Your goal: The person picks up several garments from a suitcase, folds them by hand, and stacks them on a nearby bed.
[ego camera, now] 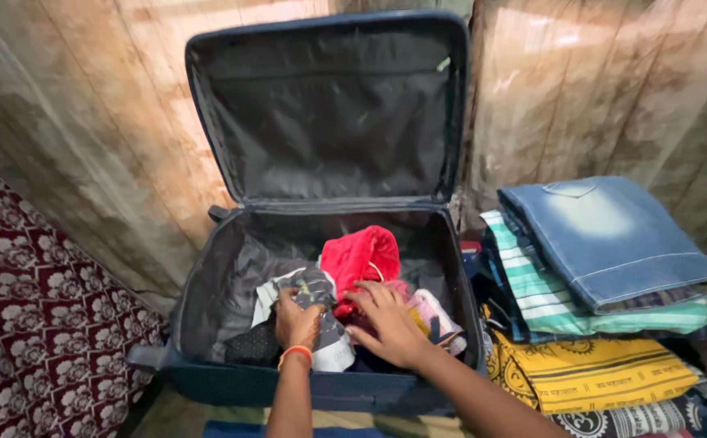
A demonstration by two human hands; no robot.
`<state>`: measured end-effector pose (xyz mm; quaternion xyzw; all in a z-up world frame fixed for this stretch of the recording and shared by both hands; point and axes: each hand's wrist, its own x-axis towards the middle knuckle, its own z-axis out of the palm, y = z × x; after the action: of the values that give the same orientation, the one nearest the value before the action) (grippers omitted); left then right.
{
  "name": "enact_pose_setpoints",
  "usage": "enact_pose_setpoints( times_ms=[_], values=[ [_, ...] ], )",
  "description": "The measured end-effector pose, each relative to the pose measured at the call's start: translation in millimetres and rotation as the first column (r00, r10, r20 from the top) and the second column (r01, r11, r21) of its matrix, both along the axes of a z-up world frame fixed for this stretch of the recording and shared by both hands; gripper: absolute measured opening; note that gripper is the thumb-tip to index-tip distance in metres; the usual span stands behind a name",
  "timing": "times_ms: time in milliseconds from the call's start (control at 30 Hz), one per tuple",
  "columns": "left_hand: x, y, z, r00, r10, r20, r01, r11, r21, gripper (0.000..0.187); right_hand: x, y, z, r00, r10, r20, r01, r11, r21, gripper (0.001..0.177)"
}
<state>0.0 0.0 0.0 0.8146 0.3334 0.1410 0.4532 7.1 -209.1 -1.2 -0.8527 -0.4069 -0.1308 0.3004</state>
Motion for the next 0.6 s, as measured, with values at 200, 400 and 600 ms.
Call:
enact_pose_setpoints(
  times_ms=[200,400,600],
  values=[
    [-14,11,71,0.859,-0.490,0.149,0.336,0.759,0.558,0.012,29,-2,85,0.989,-0.142,0.038,0.118,0.922,0.368,0.080],
    [-55,-27,182,0.404,-0.886,0.227,0.145,0.307,0.940,0.009,43,-10,148,0.995,0.079,0.068,-0.072,0.992,-0.101,0.098],
    [-73,-32,215,0.342,-0.853,0.393,-0.061,0.397,0.916,0.049,75,-12,147,0.932,0.196,-0.305,-0.065,0.919,0.389,0.042]
  ],
)
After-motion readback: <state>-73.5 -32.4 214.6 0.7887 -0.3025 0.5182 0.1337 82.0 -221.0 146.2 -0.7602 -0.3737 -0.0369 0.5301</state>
